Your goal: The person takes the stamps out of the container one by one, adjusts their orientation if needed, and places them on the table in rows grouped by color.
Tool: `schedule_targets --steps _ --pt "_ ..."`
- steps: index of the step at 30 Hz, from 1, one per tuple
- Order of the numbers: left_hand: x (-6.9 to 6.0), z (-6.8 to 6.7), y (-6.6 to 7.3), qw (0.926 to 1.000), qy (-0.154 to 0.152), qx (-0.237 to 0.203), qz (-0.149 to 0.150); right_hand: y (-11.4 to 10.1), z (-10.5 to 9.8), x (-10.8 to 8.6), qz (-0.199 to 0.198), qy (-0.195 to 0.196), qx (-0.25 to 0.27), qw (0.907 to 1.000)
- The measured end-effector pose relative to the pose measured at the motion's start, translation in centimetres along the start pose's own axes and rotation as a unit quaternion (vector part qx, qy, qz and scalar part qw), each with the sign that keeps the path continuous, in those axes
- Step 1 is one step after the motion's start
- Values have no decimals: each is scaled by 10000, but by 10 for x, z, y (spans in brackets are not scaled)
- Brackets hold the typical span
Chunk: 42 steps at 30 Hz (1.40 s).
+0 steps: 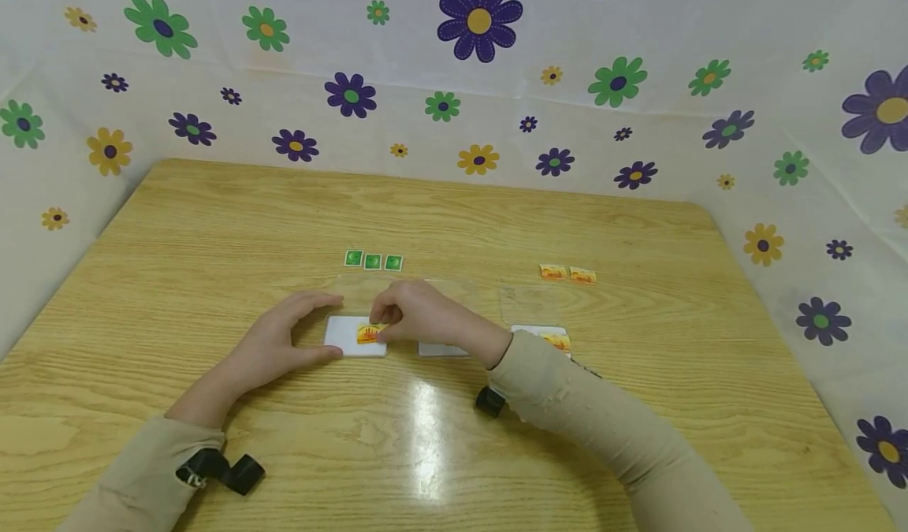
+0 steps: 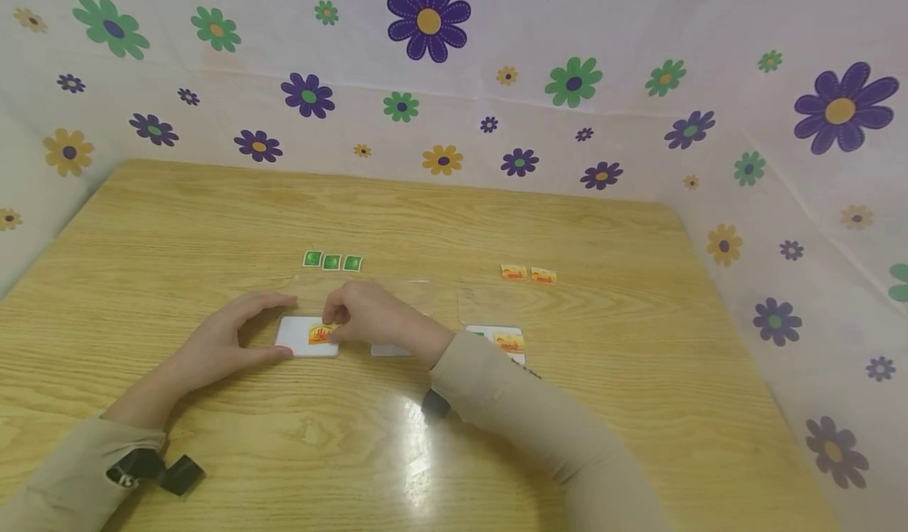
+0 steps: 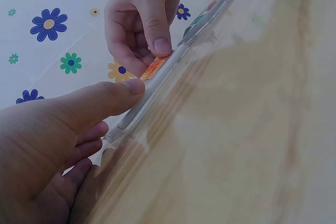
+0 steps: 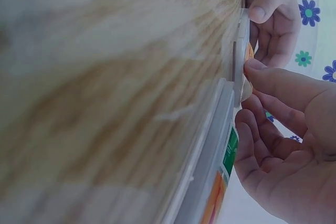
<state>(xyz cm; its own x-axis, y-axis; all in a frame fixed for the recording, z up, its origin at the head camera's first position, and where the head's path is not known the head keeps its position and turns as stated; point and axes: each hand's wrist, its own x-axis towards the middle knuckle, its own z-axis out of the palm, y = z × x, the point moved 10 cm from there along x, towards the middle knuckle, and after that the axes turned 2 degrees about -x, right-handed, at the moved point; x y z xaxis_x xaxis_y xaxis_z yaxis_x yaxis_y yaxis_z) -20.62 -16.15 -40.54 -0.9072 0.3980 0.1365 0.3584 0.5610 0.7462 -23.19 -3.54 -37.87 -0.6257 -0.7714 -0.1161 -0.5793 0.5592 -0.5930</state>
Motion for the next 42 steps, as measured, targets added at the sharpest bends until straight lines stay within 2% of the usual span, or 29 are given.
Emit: schedule_targets --steps 7,18,27,34,42 --pt "0 -1 2 10000 61 9 52 0 -6 -5 112 48 238 9996" --pt "-1 0 2 10000 24 -39 -42 12 -21 -16 368 85 230 9990" --pt "0 1 0 10000 21 33 -5 37 -43 -35 591 357 144 9975" --pt "-1 1 0 10000 30 6 -21 68 -64 -57 1130 578 166 9918" --pt "0 0 2 10000 26 38 13 95 -88 -77 1401 816 -119 9867"
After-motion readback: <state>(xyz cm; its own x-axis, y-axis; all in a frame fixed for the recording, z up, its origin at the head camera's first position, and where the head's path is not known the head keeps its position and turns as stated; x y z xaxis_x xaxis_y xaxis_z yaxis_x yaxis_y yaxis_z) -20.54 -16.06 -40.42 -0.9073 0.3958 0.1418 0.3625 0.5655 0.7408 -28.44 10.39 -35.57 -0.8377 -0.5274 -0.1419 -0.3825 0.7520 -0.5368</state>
